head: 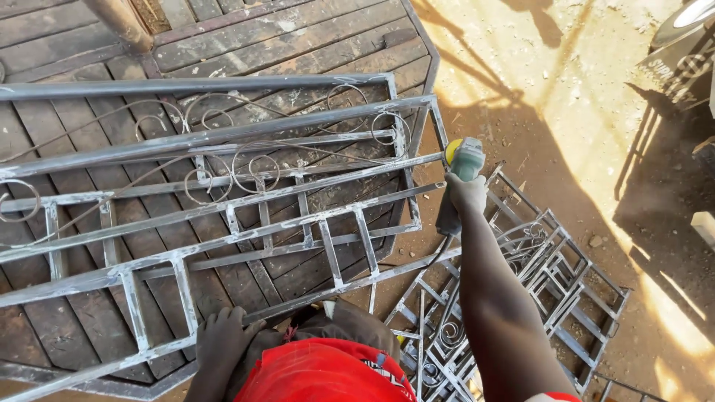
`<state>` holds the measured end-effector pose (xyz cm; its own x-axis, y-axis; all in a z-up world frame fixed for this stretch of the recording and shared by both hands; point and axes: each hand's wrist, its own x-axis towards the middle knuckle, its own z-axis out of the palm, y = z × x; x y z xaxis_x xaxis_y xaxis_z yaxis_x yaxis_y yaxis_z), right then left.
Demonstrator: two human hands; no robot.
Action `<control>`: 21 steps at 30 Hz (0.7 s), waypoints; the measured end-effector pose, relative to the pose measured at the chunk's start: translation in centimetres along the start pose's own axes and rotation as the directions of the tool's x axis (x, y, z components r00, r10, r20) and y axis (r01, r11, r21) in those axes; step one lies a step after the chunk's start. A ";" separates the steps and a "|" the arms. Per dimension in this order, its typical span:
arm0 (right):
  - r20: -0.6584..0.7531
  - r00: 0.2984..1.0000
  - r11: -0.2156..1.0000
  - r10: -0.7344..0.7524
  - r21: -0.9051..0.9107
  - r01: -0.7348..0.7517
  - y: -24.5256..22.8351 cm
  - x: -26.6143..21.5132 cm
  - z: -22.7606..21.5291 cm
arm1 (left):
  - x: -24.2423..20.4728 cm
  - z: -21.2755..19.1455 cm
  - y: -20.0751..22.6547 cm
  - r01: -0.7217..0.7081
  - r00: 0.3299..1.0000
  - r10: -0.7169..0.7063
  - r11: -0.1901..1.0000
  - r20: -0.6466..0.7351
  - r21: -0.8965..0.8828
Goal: Using an angle grinder to sand and smooth the surfaces and joints of a metal gate frame.
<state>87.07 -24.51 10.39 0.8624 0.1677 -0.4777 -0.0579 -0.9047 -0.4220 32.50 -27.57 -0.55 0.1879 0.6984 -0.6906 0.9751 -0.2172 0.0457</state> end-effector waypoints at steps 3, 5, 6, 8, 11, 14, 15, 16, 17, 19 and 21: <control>0.047 0.996 0.990 -0.071 -0.120 0.077 -0.2 0.0 -0.8 | 0.4 0.3 0.2 -0.003 1.000 0.003 1.000 0.010 -0.024; 0.071 0.997 0.996 -0.037 -0.074 0.042 -0.9 -1.4 -0.8 | 0.5 0.6 -0.1 0.015 1.000 -0.015 1.000 0.013 -0.012; 0.074 0.997 0.996 -0.036 -0.075 0.042 -0.7 -1.4 -0.2 | 0.4 0.5 -0.1 0.018 1.000 -0.018 1.000 0.014 -0.011; 0.014 1.000 1.000 0.010 -0.027 -0.010 -0.6 -1.2 0.7 | 0.4 0.1 0.0 0.022 0.999 -0.020 0.999 0.049 -0.040; 0.075 0.997 0.997 -0.029 -0.073 0.035 -0.9 -2.8 -0.2 | 0.5 0.2 -0.1 0.008 0.998 -0.006 0.999 0.056 -0.037; 0.004 0.999 0.997 0.042 0.059 -0.042 -0.4 -1.8 1.0 | 0.6 0.2 0.0 0.014 0.998 -0.011 0.999 0.062 -0.042; 0.006 0.999 0.997 0.040 0.060 -0.040 -0.2 -2.0 0.9 | 0.5 0.5 -0.3 0.017 0.998 -0.014 0.999 0.060 -0.042; 0.022 1.000 0.999 0.021 0.024 -0.022 -0.1 -2.1 0.5 | 0.7 0.8 -0.4 0.013 0.999 -0.010 0.999 0.050 -0.046; 0.039 0.999 1.000 0.003 -0.011 -0.003 0.1 -2.2 0.1 | 0.9 1.1 -0.5 0.008 0.999 -0.006 0.999 0.040 -0.051; 0.042 0.999 0.999 -0.020 -0.028 0.021 0.3 -2.6 -1.0 | 1.0 0.7 -0.1 0.010 0.998 -0.007 0.999 0.056 -0.050; 0.065 0.997 0.998 -0.038 -0.046 0.041 0.6 -2.5 -0.8 | 0.7 -0.1 -0.1 0.028 0.997 -0.025 0.999 0.078 -0.040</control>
<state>85.24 -25.82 11.91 0.8295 0.2272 -0.5101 0.0008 -0.9139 -0.4058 32.58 -26.98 -0.93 0.1541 0.6486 -0.7454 0.9839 -0.1699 0.0556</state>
